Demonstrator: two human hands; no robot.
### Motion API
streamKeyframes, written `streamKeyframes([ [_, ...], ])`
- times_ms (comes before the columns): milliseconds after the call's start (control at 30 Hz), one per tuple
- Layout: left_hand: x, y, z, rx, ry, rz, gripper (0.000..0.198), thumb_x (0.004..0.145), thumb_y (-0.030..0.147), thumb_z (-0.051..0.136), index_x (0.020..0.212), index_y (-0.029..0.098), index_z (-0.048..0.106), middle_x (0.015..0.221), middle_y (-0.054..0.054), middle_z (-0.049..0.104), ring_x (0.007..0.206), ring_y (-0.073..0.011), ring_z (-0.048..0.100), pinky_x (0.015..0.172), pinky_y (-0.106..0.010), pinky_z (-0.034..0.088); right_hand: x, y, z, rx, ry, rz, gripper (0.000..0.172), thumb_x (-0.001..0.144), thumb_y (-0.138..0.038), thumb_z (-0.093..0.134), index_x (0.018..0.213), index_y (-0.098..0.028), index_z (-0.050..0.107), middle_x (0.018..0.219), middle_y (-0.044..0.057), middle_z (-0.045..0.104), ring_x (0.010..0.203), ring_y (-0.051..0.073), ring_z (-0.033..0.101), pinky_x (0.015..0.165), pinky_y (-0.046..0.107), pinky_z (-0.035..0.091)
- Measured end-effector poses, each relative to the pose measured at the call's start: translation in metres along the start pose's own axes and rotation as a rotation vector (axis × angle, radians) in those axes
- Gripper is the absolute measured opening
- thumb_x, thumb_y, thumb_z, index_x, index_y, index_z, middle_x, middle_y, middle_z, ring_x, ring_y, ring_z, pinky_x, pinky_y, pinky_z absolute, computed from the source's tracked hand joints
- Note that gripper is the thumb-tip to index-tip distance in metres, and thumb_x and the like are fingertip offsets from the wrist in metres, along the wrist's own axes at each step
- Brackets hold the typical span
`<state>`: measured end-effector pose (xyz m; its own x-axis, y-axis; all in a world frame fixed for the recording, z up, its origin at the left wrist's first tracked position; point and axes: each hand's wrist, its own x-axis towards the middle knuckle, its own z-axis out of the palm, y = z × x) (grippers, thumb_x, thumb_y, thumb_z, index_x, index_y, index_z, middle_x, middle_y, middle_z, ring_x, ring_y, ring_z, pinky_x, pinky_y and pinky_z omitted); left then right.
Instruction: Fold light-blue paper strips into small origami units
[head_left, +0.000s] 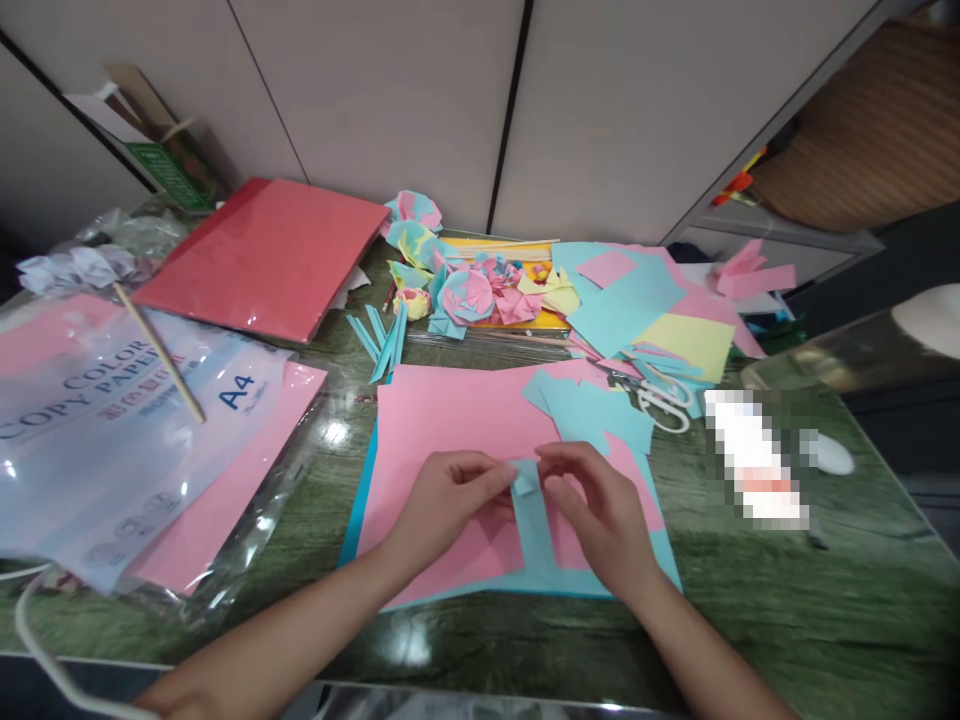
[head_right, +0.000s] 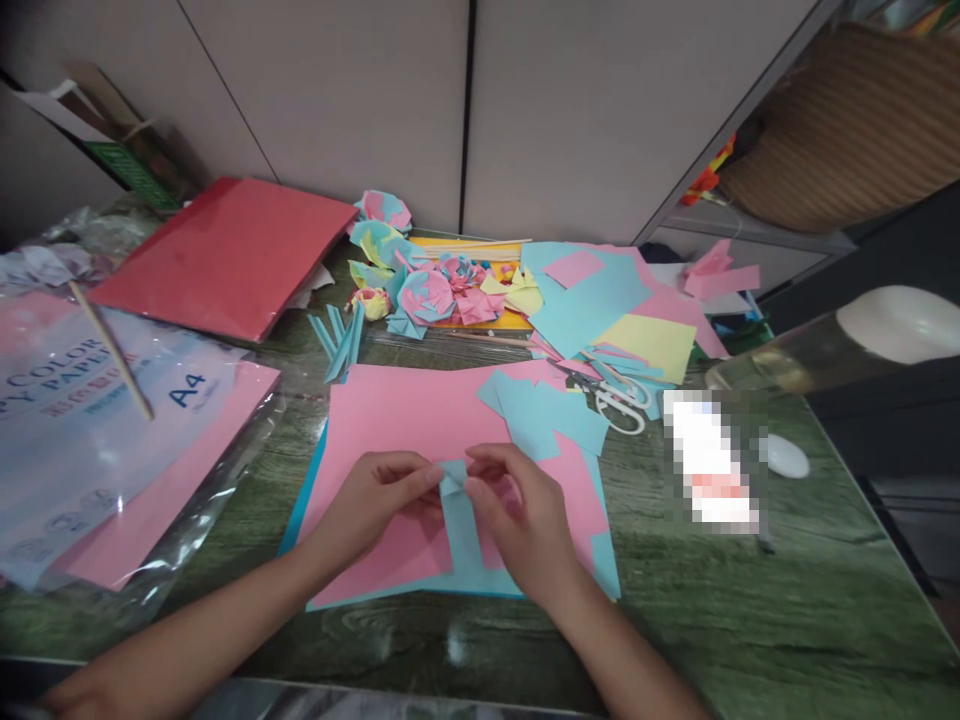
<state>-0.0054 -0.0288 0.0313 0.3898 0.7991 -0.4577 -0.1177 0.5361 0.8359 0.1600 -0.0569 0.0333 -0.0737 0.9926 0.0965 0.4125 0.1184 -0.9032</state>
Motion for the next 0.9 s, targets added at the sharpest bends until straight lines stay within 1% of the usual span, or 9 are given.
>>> streamKeyframes([
  [33,-0.0002,0.0006,0.0001,0.015,0.0,-0.004,0.022,0.068,0.034,0.061,0.067,0.013,0.065,0.063,-0.001,0.065,0.058,-0.0128,0.06,0.057,-0.023,0.049,0.0019,-0.0009,-0.0004,0.081,-0.033,0.102,0.018,0.079,-0.029,0.05,0.095,-0.021,0.051,0.08,0.002,0.056,0.076,0.013,0.055,0.067,0.025,0.045],
  [100,-0.0006,0.0012,0.0001,0.049,0.003,-0.006,0.022,0.069,0.035,0.061,0.068,0.013,0.065,0.063,-0.001,0.064,0.057,-0.0124,0.059,0.056,-0.023,0.049,0.0056,-0.0021,-0.0012,0.191,-0.124,0.228,0.017,0.079,-0.035,0.05,0.084,-0.019,0.05,0.073,0.0,0.051,0.069,0.011,0.051,0.06,0.022,0.042],
  [200,-0.0007,0.0,-0.0002,0.101,0.003,0.017,0.022,0.07,0.035,0.06,0.068,0.013,0.065,0.061,-0.001,0.064,0.058,-0.0119,0.059,0.056,-0.022,0.048,0.0086,-0.0027,-0.001,0.222,-0.241,0.307,0.024,0.076,-0.039,0.052,0.068,-0.018,0.044,0.061,-0.004,0.038,0.056,0.008,0.039,0.051,0.02,0.034],
  [300,-0.0001,-0.002,-0.001,0.149,-0.002,0.056,0.022,0.07,0.034,0.059,0.066,0.013,0.065,0.06,-0.001,0.063,0.058,-0.0117,0.058,0.058,-0.022,0.047,0.0087,-0.0009,0.0008,0.215,-0.259,0.325,0.028,0.074,-0.038,0.054,0.063,-0.018,0.039,0.058,-0.005,0.03,0.054,0.007,0.032,0.048,0.02,0.028],
  [467,-0.0013,-0.0008,-0.0009,0.219,-0.01,0.091,0.024,0.073,0.034,0.057,0.065,0.013,0.064,0.06,-0.002,0.062,0.058,-0.0111,0.057,0.058,-0.021,0.047,0.0083,0.0037,0.0027,0.235,-0.257,0.316,0.024,0.074,-0.033,0.054,0.062,-0.018,0.039,0.059,-0.005,0.032,0.056,0.008,0.032,0.05,0.021,0.028],
  [633,-0.0023,0.0031,0.002,0.249,-0.008,0.073,0.024,0.074,0.031,0.055,0.061,0.012,0.062,0.055,0.0,0.061,0.053,-0.0091,0.056,0.054,-0.019,0.045,0.0088,0.0058,0.0024,0.241,-0.263,0.323,0.025,0.073,-0.033,0.055,0.061,-0.018,0.039,0.059,-0.005,0.032,0.055,0.008,0.032,0.05,0.021,0.028],
  [767,-0.0002,0.0025,0.0011,0.201,0.0,0.085,0.018,0.072,0.029,0.059,0.066,0.013,0.062,0.059,0.0,0.062,0.057,-0.0088,0.057,0.055,-0.018,0.045,0.0092,0.0062,0.0019,0.273,-0.261,0.337,0.025,0.073,-0.032,0.055,0.062,-0.018,0.039,0.059,-0.005,0.031,0.055,0.008,0.03,0.049,0.021,0.026],
  [900,0.0019,0.0012,-0.0013,0.115,0.005,0.042,0.016,0.069,0.029,0.062,0.068,0.013,0.059,0.059,0.001,0.061,0.055,-0.0091,0.058,0.054,-0.019,0.046,0.0089,0.0058,0.0014,0.29,-0.268,0.351,0.024,0.073,-0.032,0.056,0.063,-0.018,0.04,0.059,-0.005,0.032,0.055,0.008,0.03,0.05,0.021,0.026],
])
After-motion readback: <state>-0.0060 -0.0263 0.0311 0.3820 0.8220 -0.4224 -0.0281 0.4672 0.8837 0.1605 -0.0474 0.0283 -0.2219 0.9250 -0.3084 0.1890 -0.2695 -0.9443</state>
